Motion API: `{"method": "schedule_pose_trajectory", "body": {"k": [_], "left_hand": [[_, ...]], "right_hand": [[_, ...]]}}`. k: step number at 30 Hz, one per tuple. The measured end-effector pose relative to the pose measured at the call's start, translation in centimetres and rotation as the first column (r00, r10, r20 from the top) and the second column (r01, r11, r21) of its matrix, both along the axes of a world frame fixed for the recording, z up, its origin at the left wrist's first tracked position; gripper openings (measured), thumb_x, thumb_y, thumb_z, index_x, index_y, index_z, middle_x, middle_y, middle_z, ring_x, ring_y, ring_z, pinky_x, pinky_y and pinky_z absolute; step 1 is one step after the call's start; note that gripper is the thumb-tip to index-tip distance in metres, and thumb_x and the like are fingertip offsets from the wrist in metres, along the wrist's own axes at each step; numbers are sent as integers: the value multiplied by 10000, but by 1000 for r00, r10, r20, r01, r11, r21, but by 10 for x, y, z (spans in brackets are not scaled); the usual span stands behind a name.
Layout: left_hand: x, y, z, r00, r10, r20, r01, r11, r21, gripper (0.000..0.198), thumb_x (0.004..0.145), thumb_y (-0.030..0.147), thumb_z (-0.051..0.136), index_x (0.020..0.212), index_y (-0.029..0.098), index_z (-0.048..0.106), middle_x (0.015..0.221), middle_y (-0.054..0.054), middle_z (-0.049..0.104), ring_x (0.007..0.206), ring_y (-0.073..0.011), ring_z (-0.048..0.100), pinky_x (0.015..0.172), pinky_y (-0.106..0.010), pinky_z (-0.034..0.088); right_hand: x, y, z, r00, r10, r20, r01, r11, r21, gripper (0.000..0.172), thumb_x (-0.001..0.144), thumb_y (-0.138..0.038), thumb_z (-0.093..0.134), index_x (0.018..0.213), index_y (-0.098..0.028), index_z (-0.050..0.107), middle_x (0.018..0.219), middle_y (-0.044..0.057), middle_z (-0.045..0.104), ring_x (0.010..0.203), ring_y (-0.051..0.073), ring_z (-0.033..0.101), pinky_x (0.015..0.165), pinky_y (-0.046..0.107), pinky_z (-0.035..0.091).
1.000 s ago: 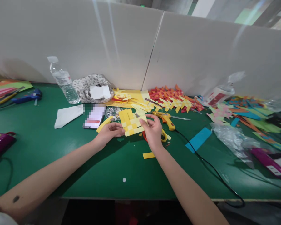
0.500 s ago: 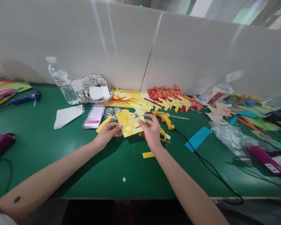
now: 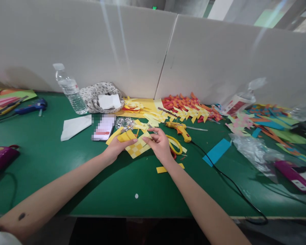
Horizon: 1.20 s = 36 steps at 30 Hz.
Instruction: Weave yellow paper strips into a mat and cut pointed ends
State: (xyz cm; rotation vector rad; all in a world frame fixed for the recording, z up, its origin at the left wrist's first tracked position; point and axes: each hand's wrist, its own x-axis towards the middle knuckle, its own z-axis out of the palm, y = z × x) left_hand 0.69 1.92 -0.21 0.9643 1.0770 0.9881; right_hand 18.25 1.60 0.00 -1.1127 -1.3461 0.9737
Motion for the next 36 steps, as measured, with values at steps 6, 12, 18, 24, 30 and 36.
{"method": "schedule_pose_trajectory", "body": {"k": [6,12,18,24,30,36], "left_hand": [[-2,3,-1,998,15,63,-14,1000,-16,461,556,298,825,975,185,668,976,-63,711,885,-200,666,782,-288,533],[-2,3,-5,1000,15,-8,-15,1000,-20,450,570,348,812,959,176,665,993,-86,703,911,-226,659,757,-305,538],[-2,4,-9,1000,18,2,-18,1000,-8,410,579,375,802,907,172,664,961,-88,711,873,-220,664,706,-284,533],[-3,6,-13,998,25,-60,-23,999,36,396,583,403,794,871,166,662,929,-84,706,818,-208,664,665,-270,527],[-4,2,-8,998,-24,-56,27,998,58,420,566,338,815,925,177,667,973,-85,699,889,-221,654,732,-298,537],[-3,1,-5,999,-23,-36,26,997,67,389,549,305,827,884,166,683,984,-93,708,896,-237,659,777,-325,539]], "right_hand": [[-1,-1,0,1000,-26,7,26,1000,3,338,685,-383,691,922,-214,519,506,-95,440,441,71,325,440,217,259],[1,-2,1,998,-56,6,56,998,-14,331,689,-376,691,925,-212,526,510,-94,430,448,69,300,444,216,245],[0,-2,2,999,-39,-2,39,999,-22,345,691,-390,690,937,-217,522,509,-93,440,435,68,307,436,214,244],[2,-1,-1,1000,-22,-21,21,1000,-14,352,686,-381,700,938,-218,515,500,-100,413,435,67,305,432,210,237],[1,-2,3,999,-41,-12,41,999,-24,341,687,-360,697,936,-208,520,494,-101,422,429,60,303,428,207,249],[-2,-2,0,1000,-13,-23,11,995,-96,468,629,-358,742,1009,-222,506,602,-72,540,478,83,468,452,209,349]]}}
